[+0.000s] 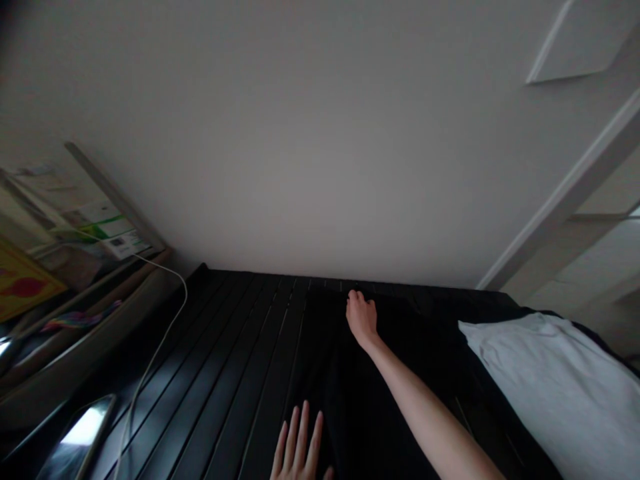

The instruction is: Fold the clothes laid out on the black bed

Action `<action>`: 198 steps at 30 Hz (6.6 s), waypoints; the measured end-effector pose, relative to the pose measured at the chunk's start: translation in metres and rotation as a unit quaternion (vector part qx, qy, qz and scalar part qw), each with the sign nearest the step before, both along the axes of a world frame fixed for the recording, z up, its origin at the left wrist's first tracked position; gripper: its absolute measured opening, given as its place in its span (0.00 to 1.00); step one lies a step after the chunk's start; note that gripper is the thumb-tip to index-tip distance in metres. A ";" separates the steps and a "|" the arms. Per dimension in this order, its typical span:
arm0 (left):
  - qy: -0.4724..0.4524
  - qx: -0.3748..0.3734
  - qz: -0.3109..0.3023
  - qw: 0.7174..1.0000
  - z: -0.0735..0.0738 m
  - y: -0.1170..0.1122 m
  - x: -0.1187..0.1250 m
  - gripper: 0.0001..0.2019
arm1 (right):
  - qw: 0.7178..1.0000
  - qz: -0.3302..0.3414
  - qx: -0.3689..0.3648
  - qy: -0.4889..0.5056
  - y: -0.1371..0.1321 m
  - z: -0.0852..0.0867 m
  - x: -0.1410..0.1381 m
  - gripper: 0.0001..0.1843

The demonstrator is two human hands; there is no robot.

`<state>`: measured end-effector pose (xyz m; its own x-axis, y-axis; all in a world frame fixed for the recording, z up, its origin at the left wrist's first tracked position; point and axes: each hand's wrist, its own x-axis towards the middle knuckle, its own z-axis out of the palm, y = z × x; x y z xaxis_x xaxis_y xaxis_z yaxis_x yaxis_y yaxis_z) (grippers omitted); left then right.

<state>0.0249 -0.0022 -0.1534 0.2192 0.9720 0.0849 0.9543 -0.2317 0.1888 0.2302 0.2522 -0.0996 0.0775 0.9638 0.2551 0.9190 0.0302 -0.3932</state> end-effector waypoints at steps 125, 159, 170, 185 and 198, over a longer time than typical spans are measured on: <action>-0.014 0.022 -0.173 0.985 0.043 0.159 -0.018 0.26 | 0.915 0.333 0.226 0.005 -0.354 0.065 -0.100 0.13; -0.015 0.028 -0.175 0.984 0.040 0.160 -0.018 0.26 | 0.874 0.402 0.269 -0.050 -0.359 0.065 -0.112 0.16; -0.001 0.016 -0.200 0.980 0.044 0.159 -0.022 0.31 | 0.934 0.330 -0.135 -0.017 -0.352 0.036 -0.075 0.43; 0.045 -0.007 -0.277 0.960 0.064 0.138 -0.041 0.33 | 0.942 -0.253 -0.188 0.115 -0.126 0.000 0.108 0.35; 0.022 -0.027 -0.277 0.960 0.073 0.122 -0.049 0.33 | 0.969 -0.184 -0.114 0.122 -0.073 0.012 0.090 0.33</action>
<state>-0.0242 0.1202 -0.0807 0.7061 0.7079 0.0161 0.6949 -0.6971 0.1766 0.3204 0.1793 -0.0876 0.4571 0.8889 -0.0298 0.7307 -0.3944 -0.5573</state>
